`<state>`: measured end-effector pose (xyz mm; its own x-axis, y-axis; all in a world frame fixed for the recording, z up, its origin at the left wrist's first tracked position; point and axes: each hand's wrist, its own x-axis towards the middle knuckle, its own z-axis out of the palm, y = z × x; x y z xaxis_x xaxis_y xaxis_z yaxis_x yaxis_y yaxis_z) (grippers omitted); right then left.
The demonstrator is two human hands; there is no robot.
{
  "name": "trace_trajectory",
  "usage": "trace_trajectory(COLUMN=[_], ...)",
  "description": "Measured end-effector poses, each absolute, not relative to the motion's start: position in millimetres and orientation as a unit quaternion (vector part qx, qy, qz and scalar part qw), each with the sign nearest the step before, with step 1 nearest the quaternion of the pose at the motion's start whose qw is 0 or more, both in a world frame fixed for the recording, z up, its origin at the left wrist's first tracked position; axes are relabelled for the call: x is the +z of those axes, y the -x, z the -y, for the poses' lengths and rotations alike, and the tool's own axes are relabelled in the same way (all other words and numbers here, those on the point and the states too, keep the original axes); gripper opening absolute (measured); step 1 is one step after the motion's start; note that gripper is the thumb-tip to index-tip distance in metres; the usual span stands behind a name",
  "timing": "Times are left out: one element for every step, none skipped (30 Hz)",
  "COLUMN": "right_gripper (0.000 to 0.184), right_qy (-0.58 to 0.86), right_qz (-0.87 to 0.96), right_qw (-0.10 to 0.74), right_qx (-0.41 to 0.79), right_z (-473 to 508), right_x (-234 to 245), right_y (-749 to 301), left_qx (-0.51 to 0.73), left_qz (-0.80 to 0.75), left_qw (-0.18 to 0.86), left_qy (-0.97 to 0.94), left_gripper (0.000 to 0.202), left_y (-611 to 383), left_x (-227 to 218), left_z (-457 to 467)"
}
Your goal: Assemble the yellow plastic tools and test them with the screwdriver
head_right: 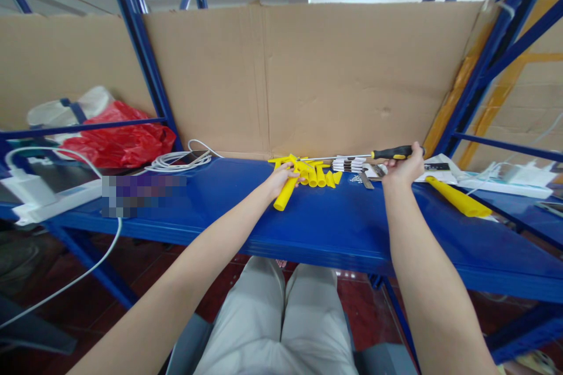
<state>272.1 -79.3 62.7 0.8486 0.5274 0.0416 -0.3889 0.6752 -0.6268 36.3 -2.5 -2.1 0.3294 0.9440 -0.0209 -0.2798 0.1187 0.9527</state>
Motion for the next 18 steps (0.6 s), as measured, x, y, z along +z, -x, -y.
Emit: trace_trajectory(right_gripper=[0.025, 0.024, 0.023, 0.022, 0.021, 0.02, 0.019, 0.019, 0.019, 0.019, 0.02, 0.02, 0.021, 0.022, 0.022, 0.023, 0.023, 0.023], right_qy=[0.315, 0.316, 0.318, 0.32, 0.322, 0.324, 0.325, 0.326, 0.327, 0.328, 0.328, 0.328, 0.328, 0.327, 0.327, 0.326, 0.325, 0.325], right_qz=[0.11, 0.111, 0.11, 0.111, 0.111, 0.111, 0.11, 0.11, 0.11, 0.109, 0.107, 0.106, 0.105, 0.105, 0.106, 0.107, 0.108, 0.108], right_qw=[0.908, 0.908, 0.908, 0.908, 0.907, 0.907, 0.907, 0.906, 0.906, 0.906, 0.906, 0.906, 0.907, 0.907, 0.908, 0.908, 0.908, 0.908], right_qx=[0.252, 0.251, 0.25, 0.248, 0.247, 0.246, 0.245, 0.245, 0.245, 0.245, 0.244, 0.244, 0.243, 0.242, 0.241, 0.241, 0.241, 0.241], right_z=[79.5, 79.6, 79.7, 79.6, 79.4, 79.1, 78.8, 78.5, 78.3, 78.2, 78.3, 78.4, 78.7, 79.0, 79.2, 79.4, 79.6, 79.6], right_x=[62.8, 62.8, 62.7, 62.5, 62.3, 62.0, 61.8, 61.6, 61.5, 61.6, 61.7, 61.8, 62.0, 62.2, 62.3, 62.4, 62.4, 62.4], right_y=[-271.9, -271.8, -271.8, -272.1, -272.5, -273.1, -273.6, -274.1, -274.4, -274.6, -274.6, -274.5, -274.2, -274.0, -273.8, -273.6, -273.5, -273.5], left_qx=[0.462, 0.461, 0.461, 0.461, 0.461, 0.461, 0.46, 0.46, 0.46, 0.459, 0.459, 0.46, 0.46, 0.461, 0.461, 0.461, 0.46, 0.459], left_qz=[-0.348, -0.347, -0.345, -0.345, -0.345, -0.346, -0.347, -0.348, -0.347, -0.346, -0.345, -0.344, -0.343, -0.342, -0.341, -0.34, -0.339, -0.337], left_qw=[0.662, 0.662, 0.662, 0.663, 0.663, 0.664, 0.665, 0.665, 0.665, 0.665, 0.665, 0.665, 0.665, 0.665, 0.665, 0.665, 0.665, 0.666], left_qy=[-0.477, -0.479, -0.479, -0.479, -0.477, -0.476, -0.475, -0.474, -0.475, -0.476, -0.477, -0.477, -0.478, -0.478, -0.479, -0.479, -0.481, -0.482], left_gripper=[0.058, 0.057, 0.057, 0.058, 0.059, 0.06, 0.061, 0.061, 0.061, 0.06, 0.059, 0.058, 0.058, 0.058, 0.058, 0.057, 0.057, 0.057], left_y=[-36.4, -36.4, -36.4, -36.4, -36.4, -36.4, -36.3, -36.3, -36.4, -36.5, -36.7, -37.0, -37.3, -37.6, -37.8, -37.9, -37.9, -37.8], left_x=[-1.6, -1.3, -1.1, -1.0, -1.0, -1.1, -1.2, -1.3, -1.5, -1.6, -1.7, -1.9, -2.0, -2.2, -2.4, -2.7, -3.1, -3.7], left_z=[3.1, 3.5, 3.8, 3.9, 3.8, 3.6, 3.4, 3.2, 3.1, 3.0, 3.1, 3.2, 3.4, 3.6, 3.6, 3.5, 3.1, 2.3])
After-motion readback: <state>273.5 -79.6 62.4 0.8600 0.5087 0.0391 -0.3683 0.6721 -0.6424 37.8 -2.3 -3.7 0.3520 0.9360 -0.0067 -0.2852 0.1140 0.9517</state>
